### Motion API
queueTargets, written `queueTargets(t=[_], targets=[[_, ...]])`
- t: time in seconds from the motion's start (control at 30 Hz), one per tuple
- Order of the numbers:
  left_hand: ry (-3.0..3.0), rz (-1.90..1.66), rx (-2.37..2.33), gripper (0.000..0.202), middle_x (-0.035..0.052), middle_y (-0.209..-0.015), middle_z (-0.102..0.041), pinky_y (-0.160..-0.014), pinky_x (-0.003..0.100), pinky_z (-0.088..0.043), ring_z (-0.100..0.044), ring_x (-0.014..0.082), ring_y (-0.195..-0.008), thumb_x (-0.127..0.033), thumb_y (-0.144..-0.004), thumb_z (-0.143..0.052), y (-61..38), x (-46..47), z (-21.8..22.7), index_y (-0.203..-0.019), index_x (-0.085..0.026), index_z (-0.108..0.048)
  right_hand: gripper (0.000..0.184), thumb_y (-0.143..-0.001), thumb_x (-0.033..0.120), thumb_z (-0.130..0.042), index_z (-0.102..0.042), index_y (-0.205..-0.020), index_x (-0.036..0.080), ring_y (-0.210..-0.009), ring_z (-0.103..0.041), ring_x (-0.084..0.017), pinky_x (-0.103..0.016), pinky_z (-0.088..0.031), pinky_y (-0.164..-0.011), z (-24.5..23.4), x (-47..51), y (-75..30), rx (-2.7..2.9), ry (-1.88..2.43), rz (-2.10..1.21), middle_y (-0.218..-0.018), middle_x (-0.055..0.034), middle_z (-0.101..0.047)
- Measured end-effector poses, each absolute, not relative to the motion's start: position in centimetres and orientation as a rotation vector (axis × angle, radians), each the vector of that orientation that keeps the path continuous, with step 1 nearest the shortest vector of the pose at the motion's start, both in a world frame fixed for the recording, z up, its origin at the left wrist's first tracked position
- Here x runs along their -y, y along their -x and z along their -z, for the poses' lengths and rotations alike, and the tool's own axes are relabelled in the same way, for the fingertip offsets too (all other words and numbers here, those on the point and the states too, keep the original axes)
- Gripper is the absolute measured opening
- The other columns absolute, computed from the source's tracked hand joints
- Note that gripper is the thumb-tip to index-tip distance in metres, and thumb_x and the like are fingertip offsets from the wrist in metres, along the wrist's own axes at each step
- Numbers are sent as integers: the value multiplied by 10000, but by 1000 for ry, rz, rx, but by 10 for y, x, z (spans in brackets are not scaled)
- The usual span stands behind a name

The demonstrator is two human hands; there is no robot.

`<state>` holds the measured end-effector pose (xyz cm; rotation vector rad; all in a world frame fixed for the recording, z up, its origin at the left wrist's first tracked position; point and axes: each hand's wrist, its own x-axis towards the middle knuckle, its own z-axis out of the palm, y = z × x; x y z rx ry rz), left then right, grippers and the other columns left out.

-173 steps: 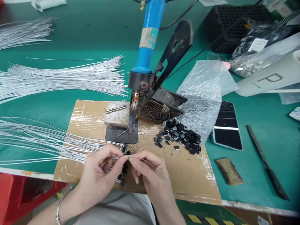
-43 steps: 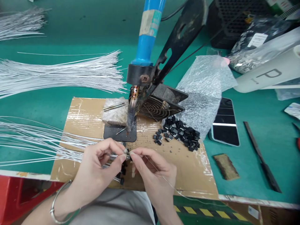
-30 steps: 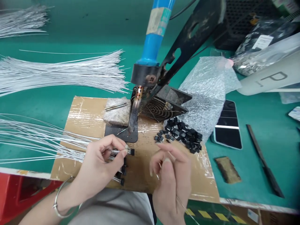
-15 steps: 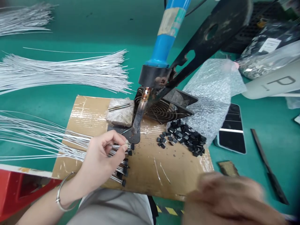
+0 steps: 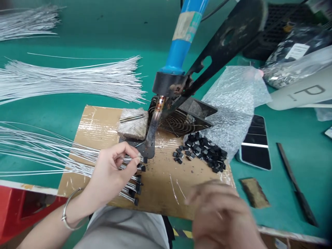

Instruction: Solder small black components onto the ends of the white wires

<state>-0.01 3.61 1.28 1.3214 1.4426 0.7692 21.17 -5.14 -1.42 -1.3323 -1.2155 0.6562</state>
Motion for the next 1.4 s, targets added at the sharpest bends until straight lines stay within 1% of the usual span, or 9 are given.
queueTargets(t=[0.1,0.23,0.33,0.47,0.6,0.7,1.0,1.27,1.4], targets=[[-1307,-784,-1443,99,51,-876,-752,-518,246,-361,-636,142,-669,-235,-839,-675,1,-37,-12,-754,-185,-674,334,-1093,182,-370,-665,-954,254,-734,-600,-174,-318,-478,-628,10,31,-175,1194,1313,-829,-835,-16,-608],[-1300,-787,-1436,113,53,-852,-746,-509,242,-351,-627,143,-665,-235,-837,-669,1,-37,-14,-737,-182,-666,220,-1084,219,-424,-618,-1173,272,-757,-627,-147,-273,-518,-684,11,23,-158,1249,1383,-859,-911,2,-679],[-1299,-782,-1436,112,58,-851,-746,-504,244,-337,-617,141,-654,-232,-839,-660,1,-37,-17,-740,-179,-663,167,-1073,234,-450,-607,-1019,241,-664,-584,-130,-256,-477,-622,12,23,-168,1362,1448,-800,-791,20,-610],[-1299,-766,-1448,105,65,-863,-748,-505,252,-325,-605,139,-645,-224,-844,-654,1,-38,-17,-752,-174,-665,318,-1070,272,-467,-532,-762,224,-531,-458,-108,-249,-362,-507,6,25,-177,1456,1493,-968,-622,48,-475],[-1312,-759,-1447,100,65,-851,-746,-518,259,-329,-607,145,-656,-221,-847,-646,0,-40,-15,-760,-176,-669,231,-979,254,-646,-593,-757,220,-535,-500,-101,-232,-377,-495,2,24,-173,1506,1419,-1169,-620,54,-560],[-1322,-745,-1442,91,55,-847,-741,-516,258,-324,-580,135,-638,-206,-839,-644,-1,-40,-15,-755,-178,-667,171,-897,171,-739,-632,-776,224,-534,-530,-93,-223,-415,-509,3,20,-168,1552,1332,-1129,-659,58,-633],[-1323,-720,-1429,100,51,-844,-728,-512,257,-298,-536,123,-624,-210,-842,-643,-1,-36,-18,-749,-176,-654,190,-921,89,-708,-628,-824,231,-581,-550,-100,-225,-460,-561,0,11,-171,1459,1357,-736,-680,50,-614],[-1306,-717,-1431,91,54,-854,-727,-512,257,-301,-575,140,-667,-213,-837,-648,-3,-38,-19,-752,-180,-654,177,-933,97,-687,-621,-831,225,-576,-562,-104,-227,-448,-525,8,10,-170,1612,1273,-844,-680,40,-616],[-1303,-721,-1437,93,58,-849,-728,-509,256,-299,-587,146,-677,-220,-836,-647,-4,-37,-17,-752,-180,-654,135,-964,173,-681,-621,-862,237,-565,-571,-111,-238,-483,-554,6,14,-162,1397,1399,-839,-675,43,-631]])
